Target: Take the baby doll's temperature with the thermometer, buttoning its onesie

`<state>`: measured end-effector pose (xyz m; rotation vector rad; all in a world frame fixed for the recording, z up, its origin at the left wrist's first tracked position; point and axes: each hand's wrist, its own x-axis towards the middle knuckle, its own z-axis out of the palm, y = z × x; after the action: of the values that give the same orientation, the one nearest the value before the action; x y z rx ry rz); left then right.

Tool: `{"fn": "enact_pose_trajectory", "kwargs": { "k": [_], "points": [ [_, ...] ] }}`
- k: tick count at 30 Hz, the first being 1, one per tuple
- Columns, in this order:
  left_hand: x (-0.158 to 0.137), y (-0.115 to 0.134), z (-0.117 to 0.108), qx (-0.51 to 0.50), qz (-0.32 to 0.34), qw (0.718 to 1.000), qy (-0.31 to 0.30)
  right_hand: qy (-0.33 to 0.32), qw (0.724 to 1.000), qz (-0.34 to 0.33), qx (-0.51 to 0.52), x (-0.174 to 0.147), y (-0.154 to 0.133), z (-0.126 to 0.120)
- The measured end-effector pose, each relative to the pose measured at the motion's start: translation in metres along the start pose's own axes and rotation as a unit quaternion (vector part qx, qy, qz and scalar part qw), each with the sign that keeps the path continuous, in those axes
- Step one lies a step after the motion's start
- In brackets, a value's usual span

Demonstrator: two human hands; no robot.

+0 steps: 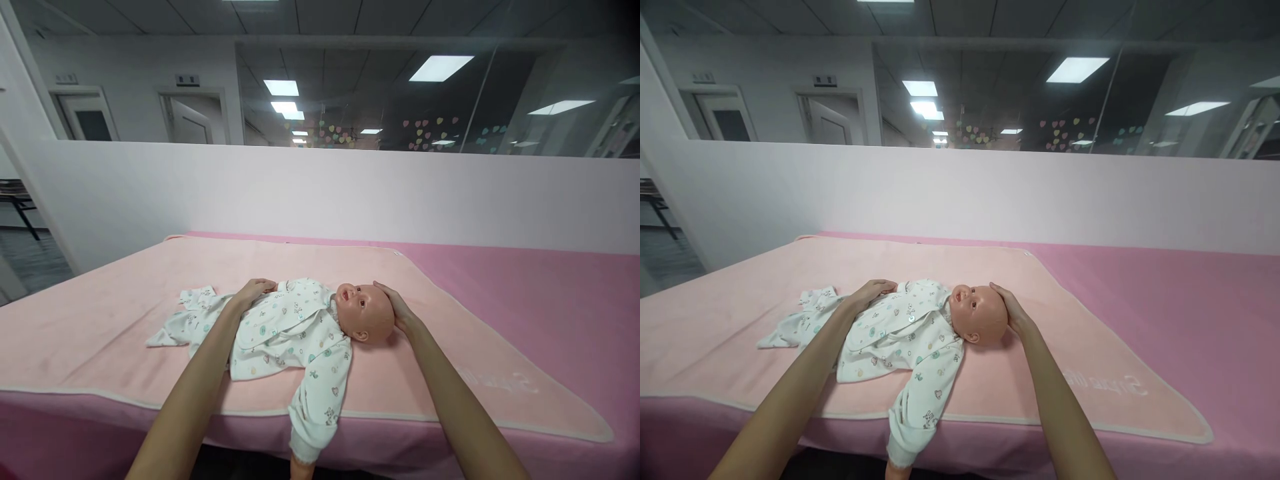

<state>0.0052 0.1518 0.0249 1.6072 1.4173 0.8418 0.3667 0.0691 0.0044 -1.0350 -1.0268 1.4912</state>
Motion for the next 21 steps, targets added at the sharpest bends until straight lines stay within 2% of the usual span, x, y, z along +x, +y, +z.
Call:
{"fn": "enact_pose_trajectory", "kwargs": {
  "k": [3, 7, 10, 14, 17, 21],
  "points": [
    [-0.001, 0.000, 0.002, -0.006, 0.009, 1.000, 0.009, 0.021, 1.000, 0.001, -0.006, 0.002, 0.003, -0.002],
    [-0.004, 0.001, 0.004, 0.005, 0.018, 0.999, 0.036, 0.015, 1.000, 0.001, -0.007, 0.003, 0.005, -0.004],
    [-0.005, 0.000, 0.004, 0.022, 0.030, 0.998, 0.053, 0.020, 0.999, -0.028, -0.002, 0.003, 0.004, -0.007],
    [-0.007, -0.003, 0.005, 0.061, 0.043, 0.995, 0.069, 0.064, 0.995, -0.076, 0.009, 0.005, 0.002, -0.013],
    [-0.008, -0.005, 0.005, 0.095, 0.052, 0.991, 0.082, 0.084, 0.993, -0.083, 0.018, 0.007, 0.002, -0.017],
    [-0.008, -0.005, 0.004, 0.129, 0.069, 0.985, 0.093, 0.077, 0.994, -0.082, 0.007, 0.008, 0.004, -0.018]
  ]
}}
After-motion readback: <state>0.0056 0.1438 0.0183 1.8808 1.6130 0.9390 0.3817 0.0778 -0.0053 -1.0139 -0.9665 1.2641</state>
